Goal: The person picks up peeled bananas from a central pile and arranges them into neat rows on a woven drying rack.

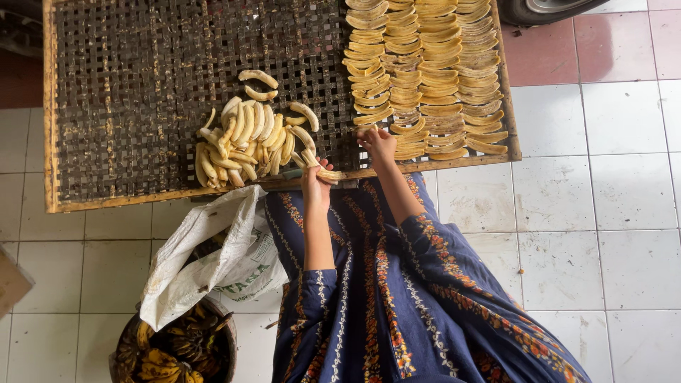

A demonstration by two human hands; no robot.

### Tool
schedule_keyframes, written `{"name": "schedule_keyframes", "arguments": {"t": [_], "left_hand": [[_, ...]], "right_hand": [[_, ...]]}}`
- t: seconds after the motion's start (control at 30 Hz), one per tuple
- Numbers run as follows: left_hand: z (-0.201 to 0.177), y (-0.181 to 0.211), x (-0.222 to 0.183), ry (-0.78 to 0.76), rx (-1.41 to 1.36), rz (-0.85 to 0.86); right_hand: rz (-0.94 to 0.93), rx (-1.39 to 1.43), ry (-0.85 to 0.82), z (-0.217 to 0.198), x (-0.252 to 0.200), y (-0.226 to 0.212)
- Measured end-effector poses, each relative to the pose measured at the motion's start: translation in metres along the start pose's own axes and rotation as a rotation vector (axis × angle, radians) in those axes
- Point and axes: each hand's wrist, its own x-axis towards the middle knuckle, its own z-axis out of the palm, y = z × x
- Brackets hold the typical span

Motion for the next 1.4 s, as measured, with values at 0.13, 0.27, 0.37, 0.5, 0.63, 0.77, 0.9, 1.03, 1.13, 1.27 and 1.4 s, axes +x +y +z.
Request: {"name": "schedule_keyframes", "arguments": {"t": [0.13,0.27,0.37,0.5,0.63,0.77,0.9,1.03,1.13,1.27,1.4], "left_hand": [[-0.001,0.000,-0.004,0.016,0.026,-0.013],[-0.003,-0.002,-0.006,0.022,0.035,-0.033],[-0.002,-0.005,-0.008,0.024,0.021,-0.043],[-0.004,-0.006,-0.009,0.019,0.037,-0.053],[-0.007,-0.005,-0.014,0.030,0.049,-0.040],[-0.005,-0.005,-0.018,0.030,0.058,-0.031],[-0.001,-0.008,-0.020,0.025,0.056,-0.052],[-0.002,-0.010,-0.018,0.032,0.062,-0.055],[-0.004,-0.011,-0.019,0.051,0.073,-0.060],[-0.004,-0.011,-0.019,0.048,0.073,-0.053],[-0.005,-0.012,-0.019,0.059,0.071,-0.052]], "right_hand": [[-0.006,-0.159,0.034,-0.010,-0.007,0.000],[-0.118,-0.395,0.034,-0.016,-0.010,0.001],[-0.052,-0.423,-0.005,-0.011,-0.007,-0.001],[-0.281,-0.835,0.047,-0.005,-0.011,-0.002],[-0.446,-1.506,0.182,-0.006,-0.010,-0.015],[-0.589,-1.692,0.150,-0.008,0.005,-0.025],[-0.569,-1.799,0.055,-0.003,0.003,-0.021],[-0.438,-1.792,-0.038,0.012,-0.001,-0.027],[-0.521,-1.846,-0.087,0.023,-0.008,-0.027],[-0.697,-2.113,-0.119,0.039,-0.025,-0.029],[-0.904,-2.136,-0.198,0.051,-0.033,-0.022]]}}
